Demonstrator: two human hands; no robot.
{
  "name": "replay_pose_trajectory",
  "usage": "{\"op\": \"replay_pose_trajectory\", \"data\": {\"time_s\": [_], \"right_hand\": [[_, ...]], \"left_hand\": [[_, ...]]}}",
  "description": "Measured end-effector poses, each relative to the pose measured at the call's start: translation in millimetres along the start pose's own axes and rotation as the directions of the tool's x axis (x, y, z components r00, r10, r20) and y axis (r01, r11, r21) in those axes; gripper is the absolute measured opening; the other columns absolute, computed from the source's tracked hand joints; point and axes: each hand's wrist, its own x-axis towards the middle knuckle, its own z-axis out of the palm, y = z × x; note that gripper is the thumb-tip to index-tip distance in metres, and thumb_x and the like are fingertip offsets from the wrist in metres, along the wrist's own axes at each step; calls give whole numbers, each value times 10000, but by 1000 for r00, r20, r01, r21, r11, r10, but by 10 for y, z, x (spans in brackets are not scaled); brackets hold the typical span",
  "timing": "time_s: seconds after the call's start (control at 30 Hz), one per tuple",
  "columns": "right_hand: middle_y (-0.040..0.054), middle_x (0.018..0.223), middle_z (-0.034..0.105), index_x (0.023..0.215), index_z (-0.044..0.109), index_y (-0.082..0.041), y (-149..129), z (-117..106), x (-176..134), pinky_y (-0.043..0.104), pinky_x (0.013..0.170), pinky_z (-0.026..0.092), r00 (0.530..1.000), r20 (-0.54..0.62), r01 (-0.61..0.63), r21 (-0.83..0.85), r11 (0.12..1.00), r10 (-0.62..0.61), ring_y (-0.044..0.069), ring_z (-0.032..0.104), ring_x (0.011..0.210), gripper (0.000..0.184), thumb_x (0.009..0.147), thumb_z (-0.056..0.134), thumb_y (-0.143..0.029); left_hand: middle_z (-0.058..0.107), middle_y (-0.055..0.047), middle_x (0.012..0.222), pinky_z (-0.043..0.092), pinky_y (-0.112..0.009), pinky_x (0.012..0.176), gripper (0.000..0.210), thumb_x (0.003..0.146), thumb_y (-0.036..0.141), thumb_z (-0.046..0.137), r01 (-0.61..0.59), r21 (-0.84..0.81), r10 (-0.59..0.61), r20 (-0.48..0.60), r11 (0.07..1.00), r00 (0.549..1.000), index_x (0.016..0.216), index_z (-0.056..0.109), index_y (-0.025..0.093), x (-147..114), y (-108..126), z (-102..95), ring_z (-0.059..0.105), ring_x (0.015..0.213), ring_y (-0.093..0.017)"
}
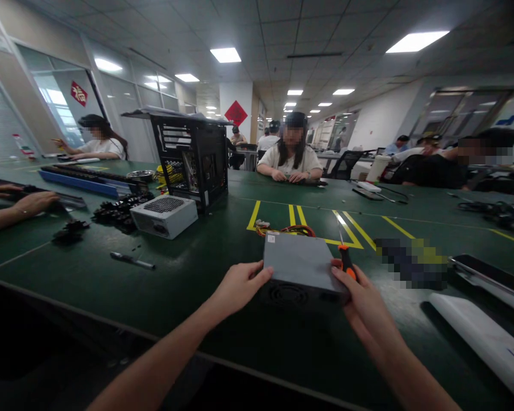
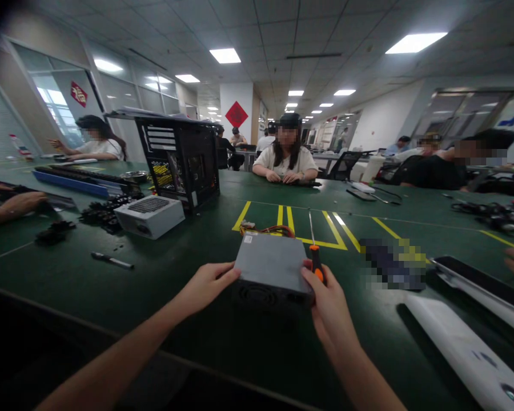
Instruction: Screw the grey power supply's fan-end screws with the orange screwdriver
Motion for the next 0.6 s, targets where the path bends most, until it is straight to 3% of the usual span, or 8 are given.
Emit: {"op": "replay_pose_trajectory", "data": {"time_s": [0.13,0.2,0.27,0.47,0.6], "right_hand": [[-50,639,561,836,609,-207,-29,83,460,193,412,380,996,-53,72,15,997,-71,87,490,492,362,492,718,-234],[-57,633,550,815,602,-198,-22,137,663,186,434,369,991,-80,106,20,994,-104,81,486,513,339,492,697,-226],[-64,641,542,819,595,-200,6,177,813,184,467,371,985,-94,147,28,989,-143,77,489,542,334,499,688,-237],[-48,724,554,874,601,-192,118,201,870,216,557,397,972,-106,220,68,973,-212,90,506,623,360,532,666,-282],[-32,811,568,874,612,-193,28,217,783,223,622,402,956,-119,278,96,956,-267,82,507,674,323,562,652,-261]], "left_hand": [[686,-41,754,424,-273,652,463,803,514,445,51,90,-53,25,995,998,848,716,142,584,-134,-3,613,733,-223],[690,-51,803,425,-266,678,437,768,506,501,82,31,-81,-40,996,996,864,711,135,828,-228,39,616,777,-221],[689,-84,858,433,-273,680,496,799,514,435,112,-6,-113,-72,994,991,905,696,106,997,-319,101,618,789,-222],[684,-87,868,443,-269,696,529,815,533,391,89,-87,-98,-94,992,991,904,682,100,1061,-473,215,614,817,-221],[678,-63,942,435,-289,810,461,834,452,405,-103,-112,87,-136,988,987,996,665,107,998,-394,184,603,887,-212]]}}
